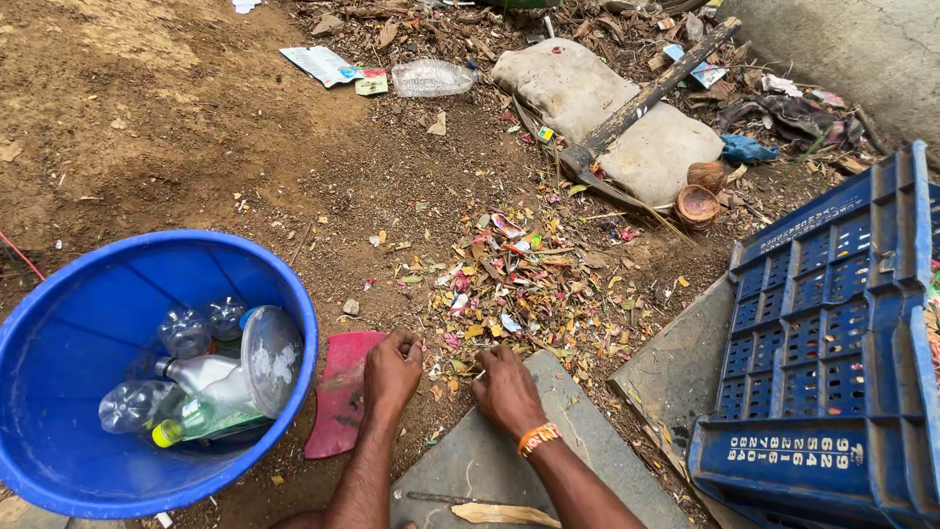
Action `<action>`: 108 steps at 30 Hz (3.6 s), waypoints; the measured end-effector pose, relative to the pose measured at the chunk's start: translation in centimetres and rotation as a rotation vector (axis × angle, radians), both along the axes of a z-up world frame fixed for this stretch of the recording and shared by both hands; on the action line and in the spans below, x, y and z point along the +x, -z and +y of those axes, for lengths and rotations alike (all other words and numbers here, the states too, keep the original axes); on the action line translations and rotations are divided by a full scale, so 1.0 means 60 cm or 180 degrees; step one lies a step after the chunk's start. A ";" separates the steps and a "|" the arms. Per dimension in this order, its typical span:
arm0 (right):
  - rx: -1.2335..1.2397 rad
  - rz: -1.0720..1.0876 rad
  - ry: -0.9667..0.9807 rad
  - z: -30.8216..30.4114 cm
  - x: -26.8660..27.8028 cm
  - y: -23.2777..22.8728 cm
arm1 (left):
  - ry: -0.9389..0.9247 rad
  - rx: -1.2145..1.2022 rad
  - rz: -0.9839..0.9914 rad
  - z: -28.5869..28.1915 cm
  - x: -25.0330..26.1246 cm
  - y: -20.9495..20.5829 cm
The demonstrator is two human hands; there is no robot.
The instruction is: The person sorts through a pile of trash on the ground by hand, picking up pieces of paper and plastic and placing them into a blue plastic crate.
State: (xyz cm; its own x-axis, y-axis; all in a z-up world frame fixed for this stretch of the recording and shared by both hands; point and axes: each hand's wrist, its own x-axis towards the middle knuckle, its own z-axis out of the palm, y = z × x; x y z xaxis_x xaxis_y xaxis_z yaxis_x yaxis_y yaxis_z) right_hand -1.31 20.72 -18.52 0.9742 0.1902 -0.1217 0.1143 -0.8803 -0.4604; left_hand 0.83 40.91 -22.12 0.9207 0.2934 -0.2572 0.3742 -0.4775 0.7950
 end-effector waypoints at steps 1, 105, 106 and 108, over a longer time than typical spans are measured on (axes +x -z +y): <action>-0.0161 -0.0197 -0.0020 0.012 0.007 0.005 | -0.0017 0.0012 0.0027 -0.003 0.001 -0.003; -0.1624 -0.0583 0.2231 -0.743 -0.065 -0.376 | 0.0502 0.0494 0.0480 0.020 0.029 0.115; -0.1620 -0.0617 0.1896 -0.750 -0.062 -0.366 | 0.0489 0.0481 0.0409 0.016 0.032 0.113; -0.1668 -0.0572 0.1700 -0.767 -0.054 -0.342 | 0.0467 0.0436 0.0226 0.016 0.024 0.111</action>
